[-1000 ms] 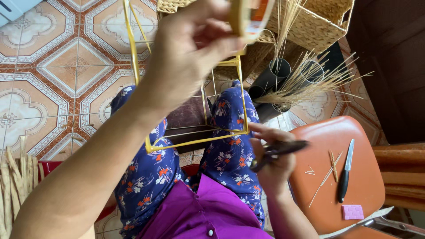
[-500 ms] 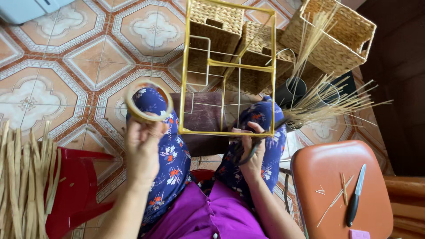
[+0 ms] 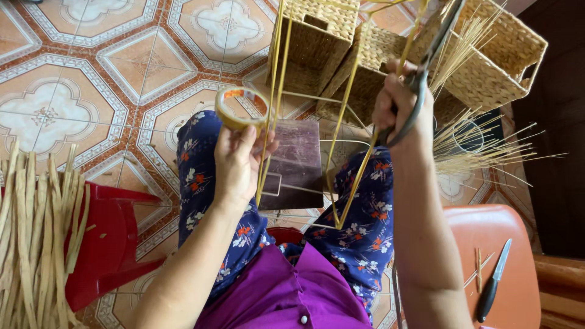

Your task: The person wraps yellow tape around the edges of a wire basket frame to cover the metal. They use scissors to cut the tape and continue wrapping it around the frame's perimeter.

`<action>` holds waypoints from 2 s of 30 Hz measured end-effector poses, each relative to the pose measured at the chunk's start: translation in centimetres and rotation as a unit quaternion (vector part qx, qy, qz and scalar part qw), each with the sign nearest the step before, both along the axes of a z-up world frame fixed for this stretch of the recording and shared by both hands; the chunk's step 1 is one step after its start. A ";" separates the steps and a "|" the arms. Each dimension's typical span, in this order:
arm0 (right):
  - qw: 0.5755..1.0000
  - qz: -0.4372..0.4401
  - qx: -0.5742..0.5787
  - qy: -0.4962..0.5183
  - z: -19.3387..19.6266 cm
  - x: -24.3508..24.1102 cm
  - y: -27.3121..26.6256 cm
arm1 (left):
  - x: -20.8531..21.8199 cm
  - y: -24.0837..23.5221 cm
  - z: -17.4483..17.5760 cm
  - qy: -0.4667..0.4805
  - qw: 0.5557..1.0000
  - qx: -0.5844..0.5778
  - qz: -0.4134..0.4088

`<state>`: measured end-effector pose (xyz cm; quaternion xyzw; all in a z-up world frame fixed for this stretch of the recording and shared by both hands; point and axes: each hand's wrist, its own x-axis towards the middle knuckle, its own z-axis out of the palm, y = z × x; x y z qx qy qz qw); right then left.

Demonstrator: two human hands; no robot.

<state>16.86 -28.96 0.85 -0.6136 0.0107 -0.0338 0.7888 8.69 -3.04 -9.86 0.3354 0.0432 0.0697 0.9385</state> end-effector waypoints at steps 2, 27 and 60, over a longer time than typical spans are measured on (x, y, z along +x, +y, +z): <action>0.999 0.018 0.029 -0.008 -0.3 2.0 -0.7 | 0.6 0.4 0.8 -0.016 1.000 -0.008 -0.014; 0.995 0.037 -0.090 0.011 -11.3 3.7 -2.4 | -3.9 3.6 -0.3 0.032 0.973 0.227 -0.030; 0.954 0.184 0.232 -0.037 -10.8 -17.5 2.4 | -9.5 4.6 2.8 0.062 0.848 0.445 -0.282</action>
